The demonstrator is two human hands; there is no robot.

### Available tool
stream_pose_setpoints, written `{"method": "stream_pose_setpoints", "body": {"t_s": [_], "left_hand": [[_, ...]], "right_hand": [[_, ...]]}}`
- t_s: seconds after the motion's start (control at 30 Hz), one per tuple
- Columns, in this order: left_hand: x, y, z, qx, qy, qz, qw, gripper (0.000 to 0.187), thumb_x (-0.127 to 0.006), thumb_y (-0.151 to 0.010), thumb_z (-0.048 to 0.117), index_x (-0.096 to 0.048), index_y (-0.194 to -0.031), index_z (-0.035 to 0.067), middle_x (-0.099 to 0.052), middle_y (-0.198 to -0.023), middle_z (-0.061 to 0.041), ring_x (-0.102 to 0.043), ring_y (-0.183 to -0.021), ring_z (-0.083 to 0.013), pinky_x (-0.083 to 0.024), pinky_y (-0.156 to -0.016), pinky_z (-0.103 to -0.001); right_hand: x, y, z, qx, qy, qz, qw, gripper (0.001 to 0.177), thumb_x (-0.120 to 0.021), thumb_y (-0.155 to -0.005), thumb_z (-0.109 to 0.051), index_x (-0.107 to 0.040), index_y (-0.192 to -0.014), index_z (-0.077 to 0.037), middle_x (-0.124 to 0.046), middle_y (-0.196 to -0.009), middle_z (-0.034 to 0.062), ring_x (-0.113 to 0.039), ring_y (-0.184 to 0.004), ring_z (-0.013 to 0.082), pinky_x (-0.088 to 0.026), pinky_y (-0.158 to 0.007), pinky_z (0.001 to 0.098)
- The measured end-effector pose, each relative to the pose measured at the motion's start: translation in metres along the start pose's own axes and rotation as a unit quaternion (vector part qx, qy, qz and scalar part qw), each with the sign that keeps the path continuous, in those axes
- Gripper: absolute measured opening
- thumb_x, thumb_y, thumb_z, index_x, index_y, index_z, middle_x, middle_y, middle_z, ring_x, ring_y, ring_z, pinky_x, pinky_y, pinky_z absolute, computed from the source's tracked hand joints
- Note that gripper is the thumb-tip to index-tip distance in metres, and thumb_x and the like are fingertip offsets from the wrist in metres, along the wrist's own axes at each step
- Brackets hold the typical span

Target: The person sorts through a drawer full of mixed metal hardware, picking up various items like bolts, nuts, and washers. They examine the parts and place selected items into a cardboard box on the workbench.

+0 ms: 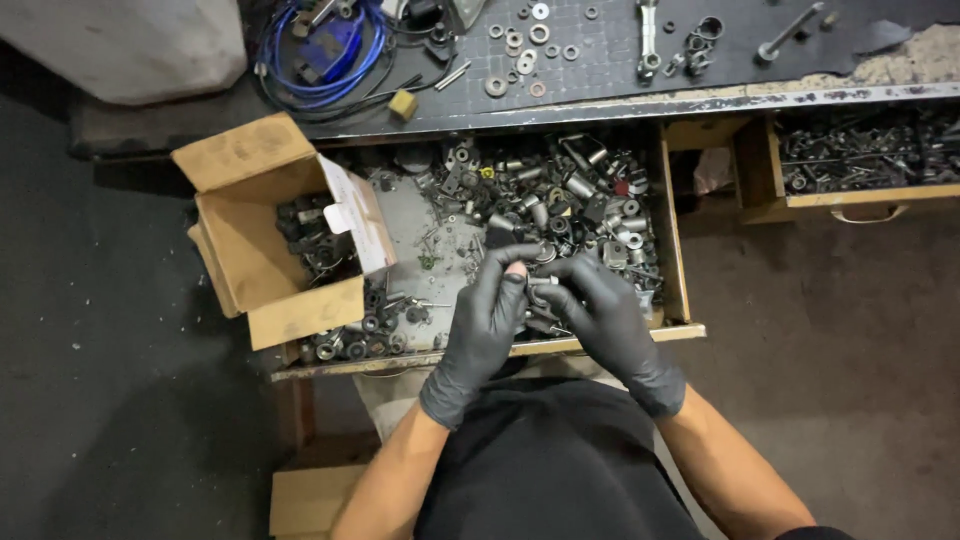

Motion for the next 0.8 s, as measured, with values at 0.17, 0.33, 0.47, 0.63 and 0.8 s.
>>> {"method": "stream_pose_setpoints", "body": {"t_s": [0.17, 0.33, 0.47, 0.63, 0.8], "left_hand": [[-0.008, -0.016, 0.002, 0.005, 0.009, -0.013, 1.0, 0.032, -0.042, -0.108, 0.031, -0.07, -0.122, 0.023, -0.057, -0.055, -0.007, -0.06, -0.061, -0.0206, -0.054, -0.07, -0.035], [-0.013, -0.013, -0.02, 0.025, 0.005, -0.01, 1.0, 0.034, -0.042, -0.109, 0.034, -0.071, -0.121, 0.021, -0.057, -0.055, -0.008, -0.057, -0.061, -0.0205, -0.054, -0.068, -0.037], [-0.026, -0.008, -0.021, 0.031, 0.014, -0.054, 0.998, 0.035, -0.042, -0.109, 0.035, -0.069, -0.123, 0.019, -0.059, -0.054, -0.007, -0.06, -0.057, -0.0212, -0.054, -0.066, -0.035], [-0.032, -0.017, -0.037, 0.07, 0.039, -0.05, 0.996, 0.036, -0.045, -0.109, 0.039, -0.07, -0.109, 0.014, -0.056, -0.051, -0.008, -0.057, -0.055, -0.0208, -0.053, -0.064, -0.035], [-0.031, -0.024, -0.05, 0.09, 0.011, -0.031, 0.995, 0.038, -0.051, -0.106, 0.047, -0.067, -0.095, 0.014, -0.056, -0.052, -0.007, -0.056, -0.058, -0.0203, -0.052, -0.069, -0.035]], "right_hand": [[-0.005, 0.006, -0.01, 0.04, 0.035, -0.006, 0.999, 0.02, -0.077, -0.092, -0.021, -0.07, -0.108, -0.01, -0.068, -0.076, 0.0149, -0.07, -0.073, 0.0419, -0.056, -0.067, 0.0519], [-0.007, 0.008, -0.003, 0.042, 0.052, -0.009, 0.998, 0.018, -0.078, -0.092, -0.02, -0.071, -0.107, -0.015, -0.069, -0.079, 0.0098, -0.072, -0.076, 0.0368, -0.058, -0.065, 0.0454], [0.008, 0.002, 0.005, 0.033, 0.058, 0.012, 0.998, 0.015, -0.074, -0.096, -0.021, -0.072, -0.109, -0.014, -0.07, -0.079, 0.011, -0.071, -0.073, 0.0375, -0.057, -0.063, 0.0469], [0.005, 0.007, 0.007, 0.047, 0.095, 0.014, 0.994, 0.016, -0.074, -0.095, -0.019, -0.072, -0.111, -0.016, -0.07, -0.082, 0.0087, -0.072, -0.073, 0.0345, -0.058, -0.063, 0.0455], [-0.003, 0.008, 0.015, 0.094, 0.215, 0.008, 0.972, 0.019, -0.074, -0.093, -0.02, -0.068, -0.111, -0.023, -0.068, -0.09, 0.001, -0.07, -0.074, 0.0298, -0.057, -0.06, 0.0444]]}}
Point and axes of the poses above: each hand's wrist, its own y-axis away from the middle knuckle, its own x-axis out of the back of the hand, z = x × y, the point moved 10 cm from there along -y, towards the middle knuckle
